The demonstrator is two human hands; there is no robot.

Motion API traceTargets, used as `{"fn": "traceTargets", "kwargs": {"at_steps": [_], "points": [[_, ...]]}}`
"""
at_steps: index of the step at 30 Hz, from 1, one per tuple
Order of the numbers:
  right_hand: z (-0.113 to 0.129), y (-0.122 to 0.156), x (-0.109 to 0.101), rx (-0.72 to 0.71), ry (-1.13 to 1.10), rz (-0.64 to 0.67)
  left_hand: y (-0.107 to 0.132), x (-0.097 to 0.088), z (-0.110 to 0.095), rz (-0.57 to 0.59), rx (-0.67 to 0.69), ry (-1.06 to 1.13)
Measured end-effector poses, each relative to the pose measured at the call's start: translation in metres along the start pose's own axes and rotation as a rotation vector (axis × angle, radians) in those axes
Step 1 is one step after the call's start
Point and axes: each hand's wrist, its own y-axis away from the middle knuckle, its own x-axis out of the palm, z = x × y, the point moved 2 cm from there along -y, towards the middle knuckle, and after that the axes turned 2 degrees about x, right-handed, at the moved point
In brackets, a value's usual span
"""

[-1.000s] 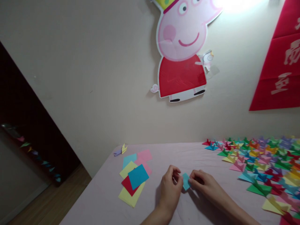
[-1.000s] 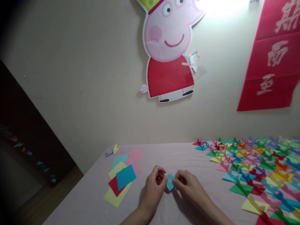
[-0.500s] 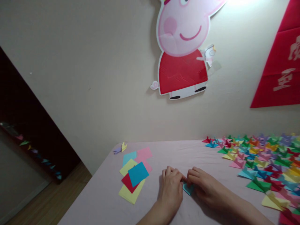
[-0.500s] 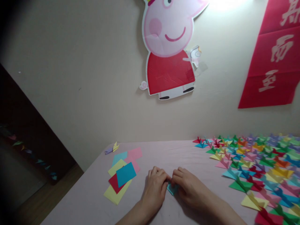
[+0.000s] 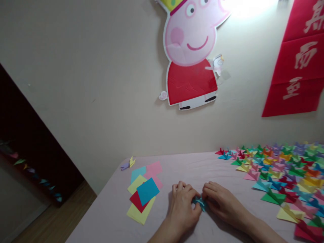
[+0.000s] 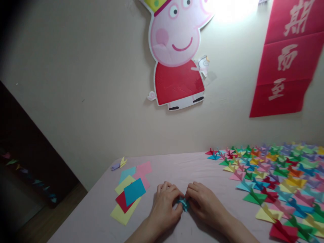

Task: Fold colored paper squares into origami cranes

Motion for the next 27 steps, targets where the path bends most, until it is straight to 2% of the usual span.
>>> {"fn": "traceTargets", "kwargs": {"at_steps": [8,13,19,27], "points": [[0.000,0.000,0.001,0.033,-0.026,0.027,-0.001,-0.003,-0.007,-0.009,0.010,-0.048],[-0.002,-0.002,-0.004,0.089,-0.066,0.010,-0.006,0.006,-0.003,-0.054,0.017,-0.101],[-0.019,-0.007,-0.001,0.206,-0.181,0.017,-0.010,0.015,0.004,-0.147,-0.041,-0.120],[-0.026,-0.012,-0.002,0.296,-0.301,0.073,-0.012,0.015,0.002,-0.121,-0.084,-0.111]]}}
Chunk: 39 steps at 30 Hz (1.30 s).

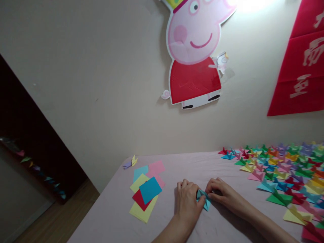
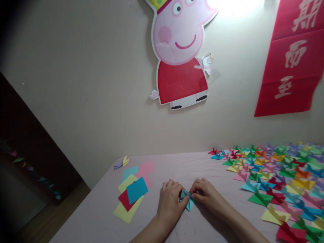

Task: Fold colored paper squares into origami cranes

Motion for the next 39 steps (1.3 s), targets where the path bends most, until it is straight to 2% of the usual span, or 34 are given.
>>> {"fn": "traceTargets", "kwargs": {"at_steps": [5,12,15,19,22,30,39], "points": [[0.002,-0.001,0.002,0.026,0.037,-0.010,-0.003,0.000,-0.001,0.032,-0.017,0.010],[0.007,-0.007,0.010,0.072,0.246,-0.050,-0.003,-0.003,0.000,0.078,-0.031,0.030],[0.004,-0.007,0.008,0.080,0.208,-0.030,-0.002,-0.006,0.002,0.094,-0.053,0.041],[0.001,-0.007,0.003,0.083,0.045,0.034,-0.002,-0.006,0.002,0.082,-0.049,0.042],[0.001,-0.007,0.002,0.100,0.016,0.003,-0.003,-0.004,0.003,0.071,-0.045,0.048],[-0.006,-0.012,0.013,0.128,0.179,-0.031,-0.004,0.000,0.009,0.052,-0.013,0.145],[0.000,-0.011,0.020,0.128,0.324,-0.118,-0.004,-0.007,0.011,0.023,0.019,0.246]]}}
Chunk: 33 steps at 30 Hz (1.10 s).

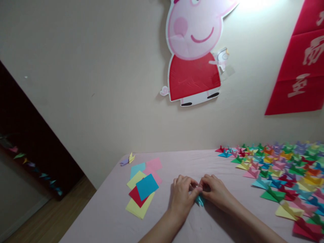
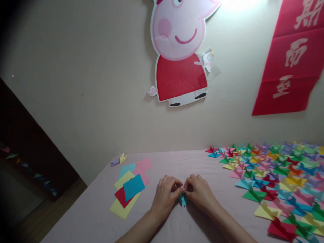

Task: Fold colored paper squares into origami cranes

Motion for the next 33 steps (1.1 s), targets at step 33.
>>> {"fn": "traceTargets", "kwargs": {"at_steps": [33], "points": [[0.016,0.005,-0.017,-0.208,-0.177,-0.088,-0.003,0.005,0.007,-0.061,-0.113,0.184]]}}
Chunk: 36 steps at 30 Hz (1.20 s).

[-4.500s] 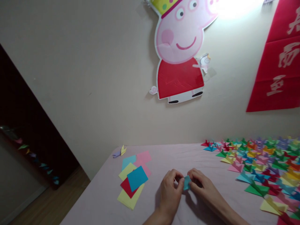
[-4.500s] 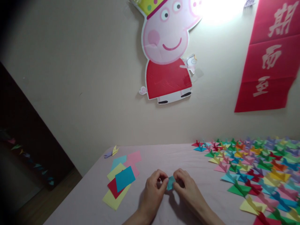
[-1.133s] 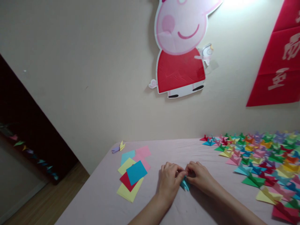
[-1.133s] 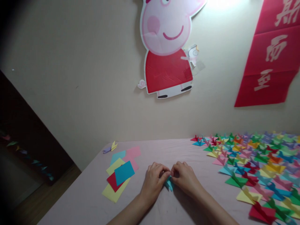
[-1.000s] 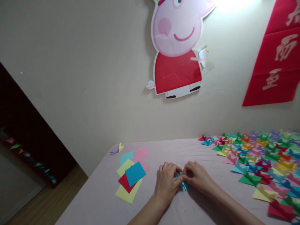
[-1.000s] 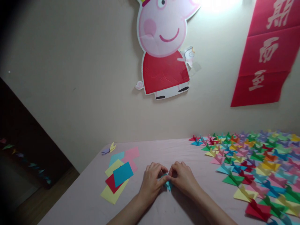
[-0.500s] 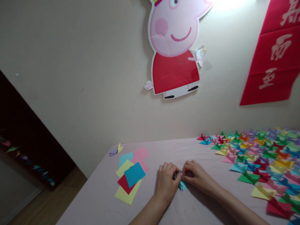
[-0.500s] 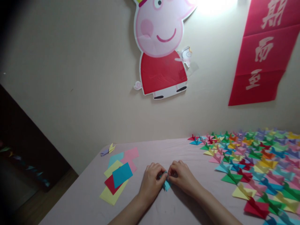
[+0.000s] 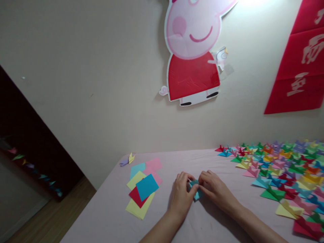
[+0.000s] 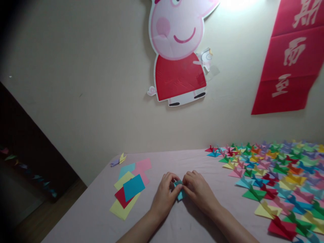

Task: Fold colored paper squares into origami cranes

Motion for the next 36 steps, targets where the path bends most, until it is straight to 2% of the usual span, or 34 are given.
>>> {"fn": "traceTargets", "kwargs": {"at_steps": [2,6,9,14,18,20,25,27,32,36], "points": [[0.001,0.001,-0.003,-0.012,-0.021,-0.093,-0.001,0.005,0.005,-0.016,-0.111,0.173],[0.001,0.003,-0.004,-0.066,-0.034,-0.217,-0.002,0.020,0.007,0.075,-0.284,0.607],[0.003,0.004,-0.002,-0.085,0.023,-0.231,-0.001,0.026,0.008,0.084,-0.318,0.711],[0.009,0.004,0.000,-0.085,0.125,-0.184,0.003,0.030,0.015,0.067,-0.262,0.521],[0.009,0.005,0.003,-0.029,0.088,-0.125,0.006,0.031,0.016,0.094,-0.206,0.366],[0.007,0.006,0.005,0.009,0.040,-0.089,0.006,0.027,0.013,0.100,-0.183,0.303],[0.004,0.007,0.008,0.102,0.037,-0.007,0.007,0.009,0.000,-0.022,-0.120,0.048],[0.004,0.007,0.010,0.123,0.057,0.029,0.009,0.006,-0.004,-0.029,-0.101,-0.053],[0.003,0.005,0.012,0.111,0.118,0.086,0.015,0.010,-0.008,0.005,-0.060,-0.220],[0.001,0.003,0.008,0.051,0.035,0.113,0.018,0.011,-0.004,0.032,-0.052,-0.255]]}}
